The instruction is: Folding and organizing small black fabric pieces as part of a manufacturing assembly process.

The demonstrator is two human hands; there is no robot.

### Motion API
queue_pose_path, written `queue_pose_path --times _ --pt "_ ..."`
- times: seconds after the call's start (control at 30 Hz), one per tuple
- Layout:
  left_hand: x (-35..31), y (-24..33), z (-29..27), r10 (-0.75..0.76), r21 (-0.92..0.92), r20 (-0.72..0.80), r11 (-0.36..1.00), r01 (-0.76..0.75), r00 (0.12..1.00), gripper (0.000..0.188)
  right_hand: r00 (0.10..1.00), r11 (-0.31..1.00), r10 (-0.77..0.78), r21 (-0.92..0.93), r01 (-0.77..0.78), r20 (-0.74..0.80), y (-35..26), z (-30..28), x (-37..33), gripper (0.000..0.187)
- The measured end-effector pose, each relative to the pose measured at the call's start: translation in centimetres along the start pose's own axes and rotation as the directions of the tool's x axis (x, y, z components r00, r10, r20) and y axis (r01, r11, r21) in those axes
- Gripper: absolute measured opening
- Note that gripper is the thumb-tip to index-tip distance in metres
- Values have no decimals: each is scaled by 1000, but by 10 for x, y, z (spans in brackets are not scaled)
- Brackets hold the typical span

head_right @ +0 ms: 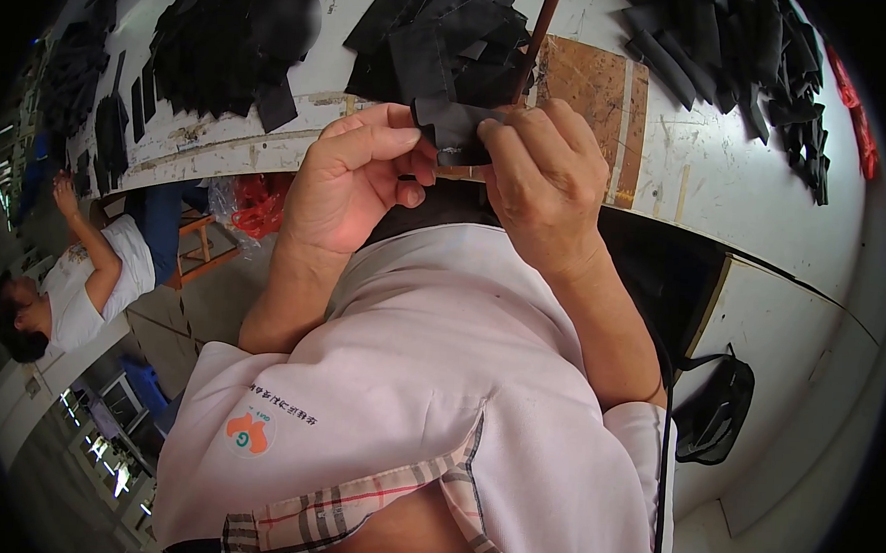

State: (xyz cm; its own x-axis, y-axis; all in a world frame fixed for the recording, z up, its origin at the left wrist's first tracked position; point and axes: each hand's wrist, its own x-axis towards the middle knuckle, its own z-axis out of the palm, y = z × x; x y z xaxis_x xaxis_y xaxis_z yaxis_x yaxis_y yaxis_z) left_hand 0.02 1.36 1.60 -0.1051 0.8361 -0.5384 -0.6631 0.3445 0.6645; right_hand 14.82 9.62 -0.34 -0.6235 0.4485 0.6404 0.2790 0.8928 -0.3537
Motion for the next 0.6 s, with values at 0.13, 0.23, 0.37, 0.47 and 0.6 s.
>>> queue_pose_path --times 0.13,0.23,0.37,0.47,0.6 --pt "-1 -1 1 -28 -22 -4 999 28 1000 15 999 998 -45 -35 44 -3 3 2 -1 27" --pt "2 -1 -1 -71 -58 -10 996 70 997 13 993 990 -116 -81 115 -6 4 3 0 26" --pt "6 -7 -7 -75 -33 -1 997 75 997 9 981 974 -193 -131 187 -32 4 5 1 26" --pt "7 -11 -3 42 57 -105 998 -37 994 10 968 960 -251 -136 245 -27 3 8 1 23" --pt "13 -19 -1 325 327 -165 909 -259 931 8 985 993 -116 19 114 130 -5 5 -9 21"
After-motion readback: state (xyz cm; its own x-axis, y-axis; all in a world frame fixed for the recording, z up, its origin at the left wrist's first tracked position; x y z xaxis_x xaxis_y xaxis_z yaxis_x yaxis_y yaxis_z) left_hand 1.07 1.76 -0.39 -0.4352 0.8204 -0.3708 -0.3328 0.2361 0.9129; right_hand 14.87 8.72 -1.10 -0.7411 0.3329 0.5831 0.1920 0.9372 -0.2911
